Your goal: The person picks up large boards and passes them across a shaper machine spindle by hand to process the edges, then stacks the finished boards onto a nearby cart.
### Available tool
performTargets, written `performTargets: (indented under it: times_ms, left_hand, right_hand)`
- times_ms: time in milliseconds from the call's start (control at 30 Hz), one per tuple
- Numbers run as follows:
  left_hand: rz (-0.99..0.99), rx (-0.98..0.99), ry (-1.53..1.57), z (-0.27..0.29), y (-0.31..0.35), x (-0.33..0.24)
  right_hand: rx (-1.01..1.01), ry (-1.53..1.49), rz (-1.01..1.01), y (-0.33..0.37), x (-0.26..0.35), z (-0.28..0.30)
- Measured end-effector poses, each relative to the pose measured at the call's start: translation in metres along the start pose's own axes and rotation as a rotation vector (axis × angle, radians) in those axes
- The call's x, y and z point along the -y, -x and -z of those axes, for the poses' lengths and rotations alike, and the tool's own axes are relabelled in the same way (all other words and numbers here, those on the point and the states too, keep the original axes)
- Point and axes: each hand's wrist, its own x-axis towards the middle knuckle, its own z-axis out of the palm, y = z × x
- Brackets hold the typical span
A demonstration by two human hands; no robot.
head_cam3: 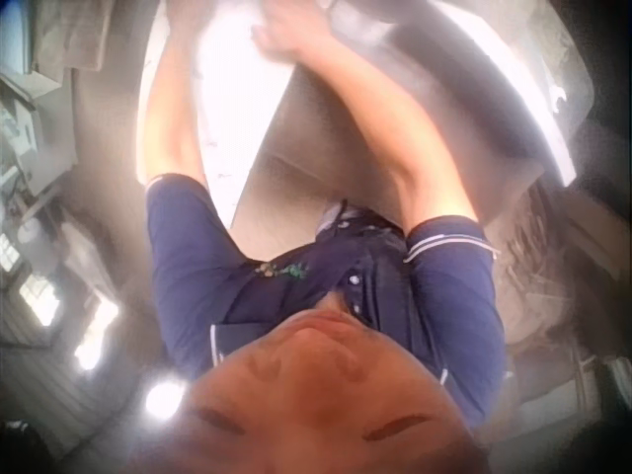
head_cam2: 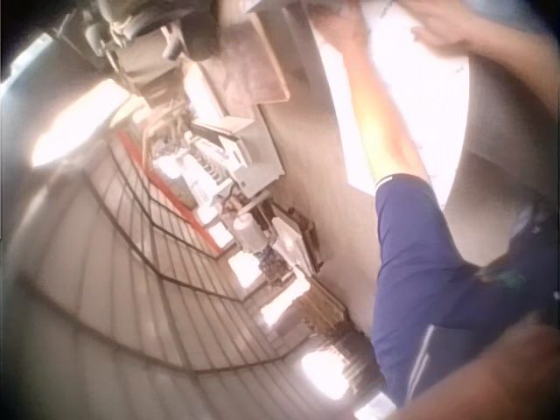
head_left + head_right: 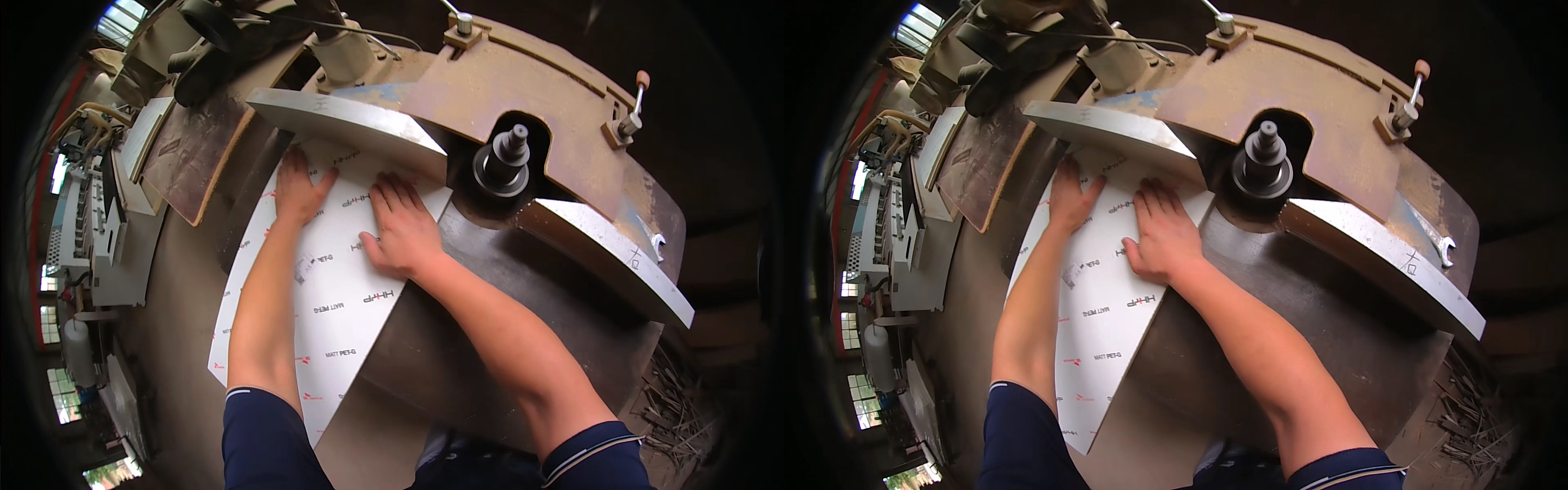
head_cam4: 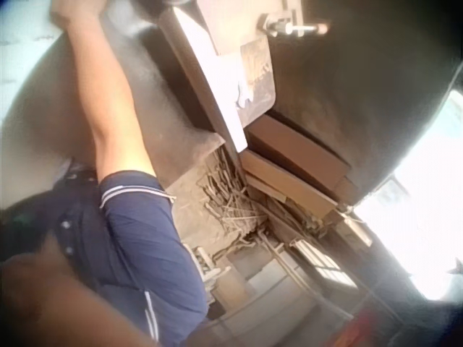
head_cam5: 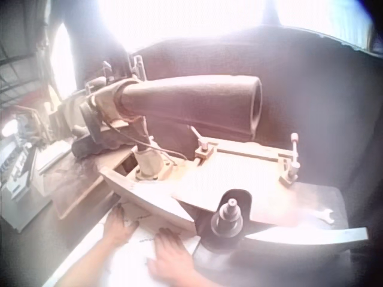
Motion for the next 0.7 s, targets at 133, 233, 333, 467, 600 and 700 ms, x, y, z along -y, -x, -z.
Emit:
performTargets:
  times_ms: [133, 233, 333, 467, 600, 700]
  left_hand:
    - [0.028, -0.016, 0.083, 0.013, 0.048, 0.021]
    - [0.224, -0.054, 0.021, 0.051, 0.106, 0.077]
    - [0.487, 0.032, -0.073, 0.087, 0.172, 0.146]
    - [0.648, 0.256, 0.103, 0.111, 0.219, 0.185]
    - [0.745, 0.503, 0.264, 0.122, 0.217, 0.188]
    - [0.78, 0.525, 0.371, 0.132, 0.213, 0.179]
  right_hand:
    - [0.081, 0.083, -0.03, -0.001, 0.002, 0.005]
    - [0.047, 0.107, 0.001, -0.001, 0.0, 0.007]
    - [0.022, 0.125, 0.019, -0.004, 0.009, 0.007]
    - [-0.056, 0.132, 0.018, -0.003, 0.009, 0.001]
    - [-0.131, -0.039, 0.14, 0.02, 0.034, 0.004]
    - [-0.006, -0.294, 0.058, 0.106, 0.092, 0.016]
